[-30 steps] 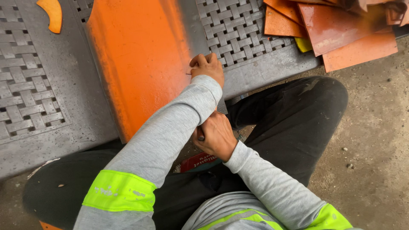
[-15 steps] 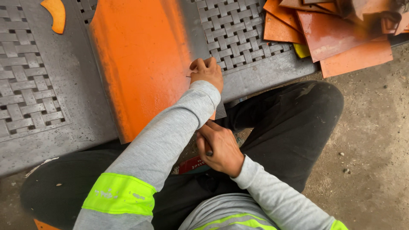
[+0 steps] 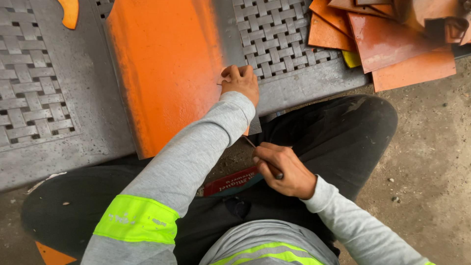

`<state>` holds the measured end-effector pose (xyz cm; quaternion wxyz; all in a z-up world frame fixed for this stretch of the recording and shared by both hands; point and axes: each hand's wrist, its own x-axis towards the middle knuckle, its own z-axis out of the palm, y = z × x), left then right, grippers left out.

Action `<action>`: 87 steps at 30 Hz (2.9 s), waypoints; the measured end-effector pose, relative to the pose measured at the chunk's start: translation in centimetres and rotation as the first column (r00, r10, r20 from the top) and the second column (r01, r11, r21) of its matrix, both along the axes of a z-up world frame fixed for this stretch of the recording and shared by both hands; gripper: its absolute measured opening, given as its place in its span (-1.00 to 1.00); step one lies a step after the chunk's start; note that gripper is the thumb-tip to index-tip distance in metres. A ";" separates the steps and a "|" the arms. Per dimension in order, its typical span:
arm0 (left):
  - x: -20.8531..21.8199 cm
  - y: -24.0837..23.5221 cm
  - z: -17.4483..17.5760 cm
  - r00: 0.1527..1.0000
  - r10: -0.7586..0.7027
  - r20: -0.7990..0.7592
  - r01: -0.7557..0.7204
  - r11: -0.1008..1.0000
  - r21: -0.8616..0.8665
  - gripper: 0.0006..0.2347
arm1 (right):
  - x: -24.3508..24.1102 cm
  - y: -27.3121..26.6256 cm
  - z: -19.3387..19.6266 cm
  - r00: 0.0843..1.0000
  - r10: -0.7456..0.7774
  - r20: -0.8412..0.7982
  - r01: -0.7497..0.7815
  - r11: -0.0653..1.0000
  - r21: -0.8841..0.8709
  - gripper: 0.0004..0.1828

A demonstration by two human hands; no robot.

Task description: The person uses a small knife to cut a heart-shaped piece from an orange leather sheet placed on a cutting board. They trace the outline and carefully cut along the edges, then remove the cut piece.

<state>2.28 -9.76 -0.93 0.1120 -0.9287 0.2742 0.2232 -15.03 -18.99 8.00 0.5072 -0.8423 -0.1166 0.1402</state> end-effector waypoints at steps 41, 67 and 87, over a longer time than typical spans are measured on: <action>-6.9 24.0 3.8 0.702 0.712 -0.034 -0.661 0.633 -0.402 -0.41 | 2.8 -0.6 -3.4 0.866 0.093 0.492 0.127 0.909 -0.396 -0.63; -10.0 21.1 3.7 0.788 0.615 -0.013 -0.606 0.772 -0.194 -0.32 | -0.9 -1.1 -1.8 0.960 0.119 0.253 0.014 0.884 -0.467 -0.41; -0.8 20.5 9.8 0.955 0.297 -0.001 -0.214 0.685 -0.696 -0.70 | 4.5 -1.1 0.9 0.848 -0.155 0.506 0.288 0.937 -0.196 -0.65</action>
